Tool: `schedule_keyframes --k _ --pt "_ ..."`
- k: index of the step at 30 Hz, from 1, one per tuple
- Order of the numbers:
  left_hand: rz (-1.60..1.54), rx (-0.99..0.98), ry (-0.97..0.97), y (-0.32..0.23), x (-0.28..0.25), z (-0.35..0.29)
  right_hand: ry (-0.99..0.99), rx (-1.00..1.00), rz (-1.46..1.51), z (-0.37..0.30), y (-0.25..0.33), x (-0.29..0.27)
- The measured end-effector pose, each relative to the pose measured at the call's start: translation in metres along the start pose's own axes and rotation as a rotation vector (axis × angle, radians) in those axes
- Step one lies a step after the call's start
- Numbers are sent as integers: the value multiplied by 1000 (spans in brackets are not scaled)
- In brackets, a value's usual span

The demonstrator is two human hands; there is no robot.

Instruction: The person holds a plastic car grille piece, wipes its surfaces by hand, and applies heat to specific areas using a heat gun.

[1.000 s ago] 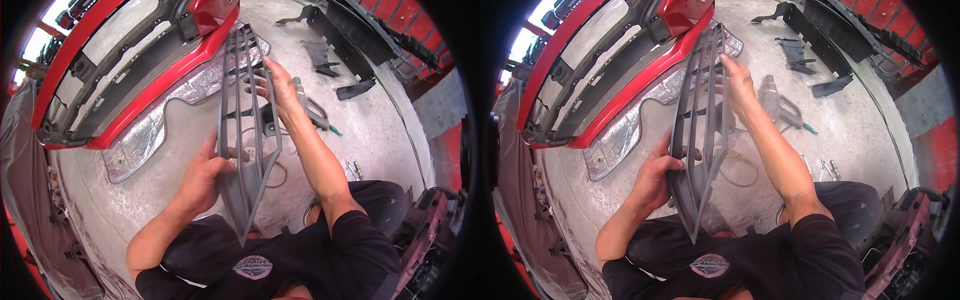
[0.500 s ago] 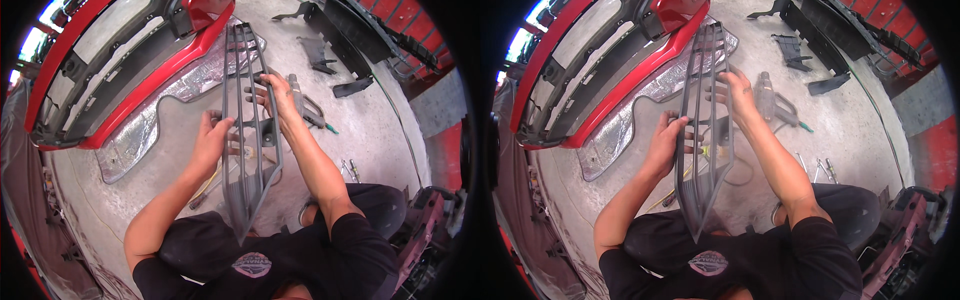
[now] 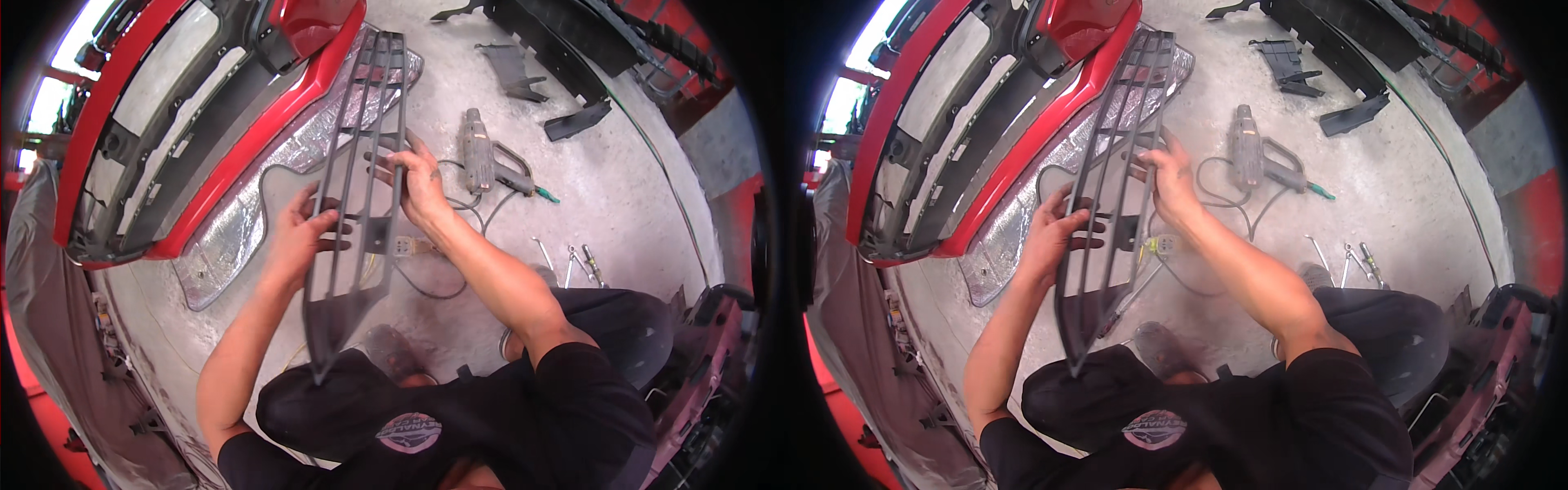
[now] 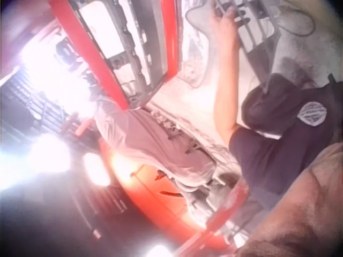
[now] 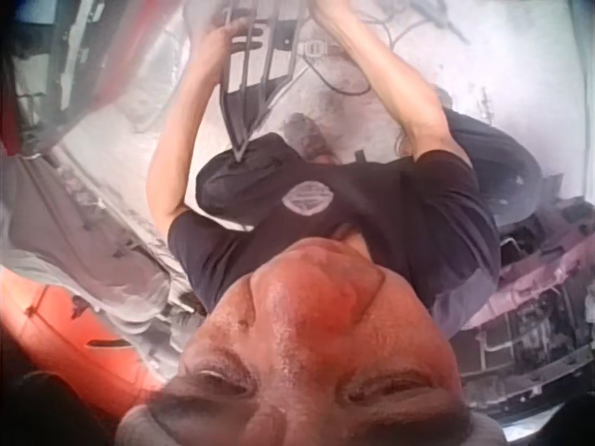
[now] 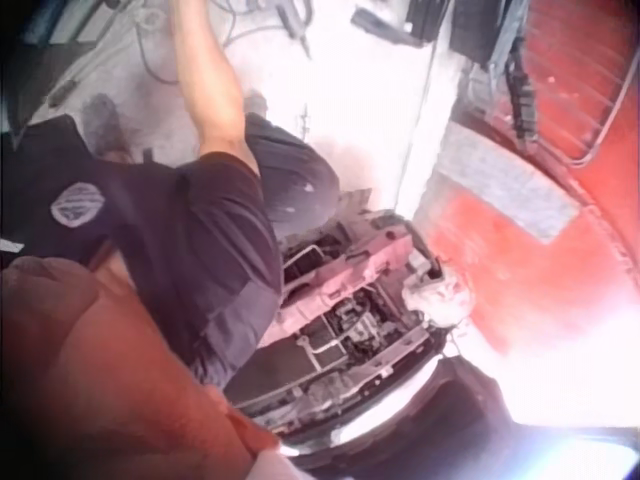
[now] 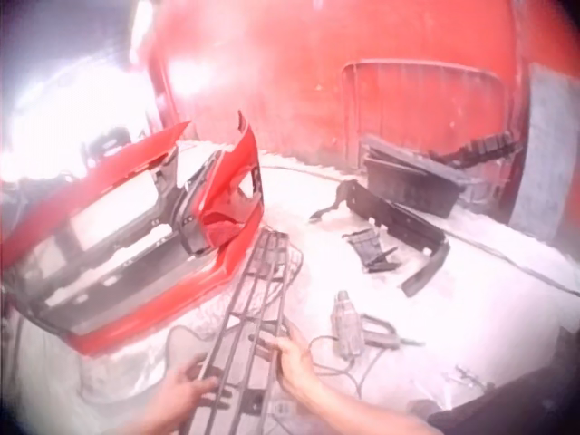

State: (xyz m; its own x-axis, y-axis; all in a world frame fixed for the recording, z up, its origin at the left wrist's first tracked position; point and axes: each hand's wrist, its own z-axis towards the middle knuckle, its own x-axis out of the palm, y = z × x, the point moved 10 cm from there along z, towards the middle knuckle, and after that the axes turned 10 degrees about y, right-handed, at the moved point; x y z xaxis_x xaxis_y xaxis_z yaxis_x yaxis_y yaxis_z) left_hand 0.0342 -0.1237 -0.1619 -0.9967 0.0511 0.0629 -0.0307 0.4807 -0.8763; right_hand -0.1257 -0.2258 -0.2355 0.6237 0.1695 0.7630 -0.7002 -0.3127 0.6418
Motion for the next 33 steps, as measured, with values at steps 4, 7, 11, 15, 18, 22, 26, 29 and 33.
schedule_keyframes --k 4,7,11,15,18,22,26,29,33 --pt "209 120 -16 -51 -22 -13 117 -60 64 24 21 18" --pt "455 243 16 -84 -55 -27 236 227 -58 49 20 29" --pt "610 333 71 -119 -65 -48 302 102 -115 70 45 43" --pt "905 402 -38 -130 -89 -59 385 -3 41 67 53 66" --pt "913 404 -90 -136 -98 -54 338 -38 76 56 53 69" --pt "984 460 -240 -150 -91 -45 364 -62 131 51 46 68" --pt "1424 846 -621 -179 -64 -66 338 -104 169 48 46 72" --pt "1241 913 -764 -173 -63 -81 247 -171 196 57 48 55" --pt "1044 833 -709 -124 -69 -74 188 -202 233 60 56 45"
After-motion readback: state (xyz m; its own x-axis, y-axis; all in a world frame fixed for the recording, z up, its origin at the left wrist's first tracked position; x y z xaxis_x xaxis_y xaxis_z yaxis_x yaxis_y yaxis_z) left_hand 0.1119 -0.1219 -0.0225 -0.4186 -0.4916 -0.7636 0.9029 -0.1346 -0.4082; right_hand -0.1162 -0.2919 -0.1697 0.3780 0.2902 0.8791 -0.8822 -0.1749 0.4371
